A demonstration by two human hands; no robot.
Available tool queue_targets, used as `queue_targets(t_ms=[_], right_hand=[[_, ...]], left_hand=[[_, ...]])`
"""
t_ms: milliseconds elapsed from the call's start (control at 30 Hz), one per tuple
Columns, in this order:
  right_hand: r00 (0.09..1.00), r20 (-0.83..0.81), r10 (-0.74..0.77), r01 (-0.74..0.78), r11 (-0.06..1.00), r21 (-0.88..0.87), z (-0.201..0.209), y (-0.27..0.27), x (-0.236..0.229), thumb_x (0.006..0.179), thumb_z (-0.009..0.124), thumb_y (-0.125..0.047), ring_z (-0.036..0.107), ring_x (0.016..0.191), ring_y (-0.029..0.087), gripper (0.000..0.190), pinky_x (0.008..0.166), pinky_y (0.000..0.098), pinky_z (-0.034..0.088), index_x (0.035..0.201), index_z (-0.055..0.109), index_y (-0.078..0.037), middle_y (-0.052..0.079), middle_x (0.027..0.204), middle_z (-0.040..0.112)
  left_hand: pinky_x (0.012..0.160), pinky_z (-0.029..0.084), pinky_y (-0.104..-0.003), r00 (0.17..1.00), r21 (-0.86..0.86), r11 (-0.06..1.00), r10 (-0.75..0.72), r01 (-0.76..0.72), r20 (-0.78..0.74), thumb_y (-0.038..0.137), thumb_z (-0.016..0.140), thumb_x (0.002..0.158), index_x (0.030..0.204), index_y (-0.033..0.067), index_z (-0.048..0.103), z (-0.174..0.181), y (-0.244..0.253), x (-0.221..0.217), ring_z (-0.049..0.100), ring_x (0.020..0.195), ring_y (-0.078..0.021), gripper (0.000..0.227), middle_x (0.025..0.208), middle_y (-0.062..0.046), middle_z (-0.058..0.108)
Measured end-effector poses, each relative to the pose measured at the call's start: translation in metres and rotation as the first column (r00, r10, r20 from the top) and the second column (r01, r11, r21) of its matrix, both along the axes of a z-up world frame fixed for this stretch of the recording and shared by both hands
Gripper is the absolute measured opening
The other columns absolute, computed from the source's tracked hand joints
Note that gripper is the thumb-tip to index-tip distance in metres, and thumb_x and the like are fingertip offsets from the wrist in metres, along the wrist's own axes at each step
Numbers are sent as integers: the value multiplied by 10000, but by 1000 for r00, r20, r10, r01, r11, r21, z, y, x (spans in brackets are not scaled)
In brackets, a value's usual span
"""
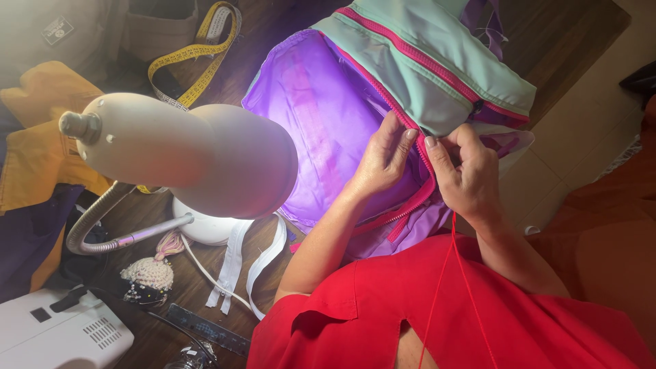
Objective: Hand-sewing a purple backpack to repair or attach a component using a needle and thread.
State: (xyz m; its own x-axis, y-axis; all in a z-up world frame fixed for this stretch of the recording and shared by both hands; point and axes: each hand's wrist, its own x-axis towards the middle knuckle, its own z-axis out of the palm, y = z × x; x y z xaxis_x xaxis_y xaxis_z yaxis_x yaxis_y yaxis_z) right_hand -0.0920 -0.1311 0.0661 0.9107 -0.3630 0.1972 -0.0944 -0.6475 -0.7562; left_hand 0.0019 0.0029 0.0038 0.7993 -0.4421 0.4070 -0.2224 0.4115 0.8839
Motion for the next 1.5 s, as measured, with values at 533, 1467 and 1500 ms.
queue_targets(t_ms=[533,1467,1500], right_hand=[[981,-115,159,-39,732,680,-7,-22,5,1070,633,-211,361,422,13,294,334,131,288,833,590,-41,40,519,409],[995,101,10,7,985,-170,-33,-11,6,1050,740,-288,650,569,185,242,564,303,494,920,636,-113,24,546,606],[993,99,60,-68,994,85,-31,-11,9,1041,732,-180,599,549,93,197,542,257,449,889,649,-87,26,538,589]], left_hand=[[943,503,-385,1000,-7,1000,-30,30,-10,174,543,1095,1141,77,630,1,2,2,565,1010,-106,138,979,-70,650],[946,521,-406,999,18,999,31,-30,-9,155,583,1080,1167,77,668,-11,-2,2,628,1039,-150,144,1026,-97,689],[974,515,-400,1000,-11,1000,11,-11,-27,165,583,1084,1191,83,670,-12,-3,3,611,1079,-126,161,1062,-78,698]])
